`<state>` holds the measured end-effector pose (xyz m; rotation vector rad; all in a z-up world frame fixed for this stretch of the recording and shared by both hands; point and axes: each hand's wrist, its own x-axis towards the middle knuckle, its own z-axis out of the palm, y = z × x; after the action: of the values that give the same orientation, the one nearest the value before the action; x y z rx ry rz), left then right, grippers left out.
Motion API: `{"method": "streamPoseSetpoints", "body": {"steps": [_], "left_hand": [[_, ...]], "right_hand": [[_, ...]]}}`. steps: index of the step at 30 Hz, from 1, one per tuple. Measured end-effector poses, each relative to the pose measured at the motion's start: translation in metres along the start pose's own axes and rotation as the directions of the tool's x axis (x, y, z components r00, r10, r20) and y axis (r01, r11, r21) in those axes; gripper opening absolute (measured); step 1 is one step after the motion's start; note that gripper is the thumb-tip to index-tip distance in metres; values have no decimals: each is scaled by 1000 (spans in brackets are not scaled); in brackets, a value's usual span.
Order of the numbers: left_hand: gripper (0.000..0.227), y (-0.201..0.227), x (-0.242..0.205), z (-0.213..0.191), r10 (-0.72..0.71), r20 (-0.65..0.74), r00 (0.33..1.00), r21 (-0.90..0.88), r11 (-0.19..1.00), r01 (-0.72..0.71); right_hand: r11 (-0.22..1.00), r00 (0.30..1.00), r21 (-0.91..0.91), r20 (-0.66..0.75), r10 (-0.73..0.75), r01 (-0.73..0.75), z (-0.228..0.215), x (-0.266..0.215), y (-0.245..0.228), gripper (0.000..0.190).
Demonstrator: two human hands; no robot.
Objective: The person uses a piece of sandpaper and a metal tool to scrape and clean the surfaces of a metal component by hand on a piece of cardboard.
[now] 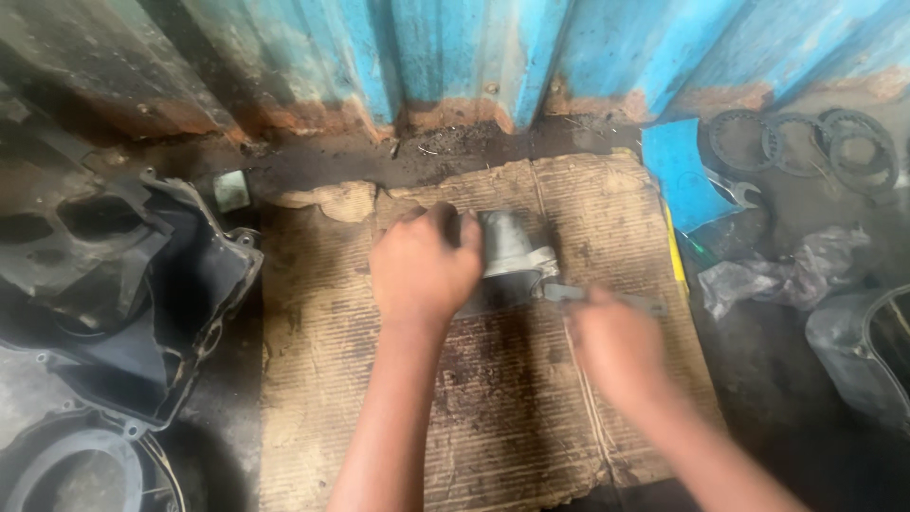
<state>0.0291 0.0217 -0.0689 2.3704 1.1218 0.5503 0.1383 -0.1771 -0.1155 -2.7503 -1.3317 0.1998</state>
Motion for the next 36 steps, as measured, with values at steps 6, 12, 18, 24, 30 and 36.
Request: {"method": "streamPoseSetpoints", "body": {"steps": [6, 12, 18, 24, 30, 36], "left_hand": [[38, -18, -1, -3, -6, -52, 999, -148, 989, -2], [38, -18, 0, -5, -11, 4, 1000, -117, 993, 11], [40, -15, 2, -8, -65, 48, 997, -87, 994, 69], [42, -22, 4, -4, -31, 25, 999, -97, 995, 33], [43, -25, 9, 4, 26, -8, 1000, 23, 999, -25], [45, -15, -1, 6, 8, -2, 1000, 23, 1000, -8]], "right_hand": [[914, 987, 406, 140, -77, 14, -5, 22, 50, 20], [978, 979, 53, -7, 202, -202, -14, 27, 68, 28], [994, 997, 103, -73, -15, 23, 18, 36, 47, 54], [994, 1000, 112, -25, 11, -8, 7, 33, 44, 48], [1000, 999, 6, 49, 6, -6, 15, 42, 42, 12], [998, 999, 60, -35, -13, 15, 27, 53, 51, 36]]}}
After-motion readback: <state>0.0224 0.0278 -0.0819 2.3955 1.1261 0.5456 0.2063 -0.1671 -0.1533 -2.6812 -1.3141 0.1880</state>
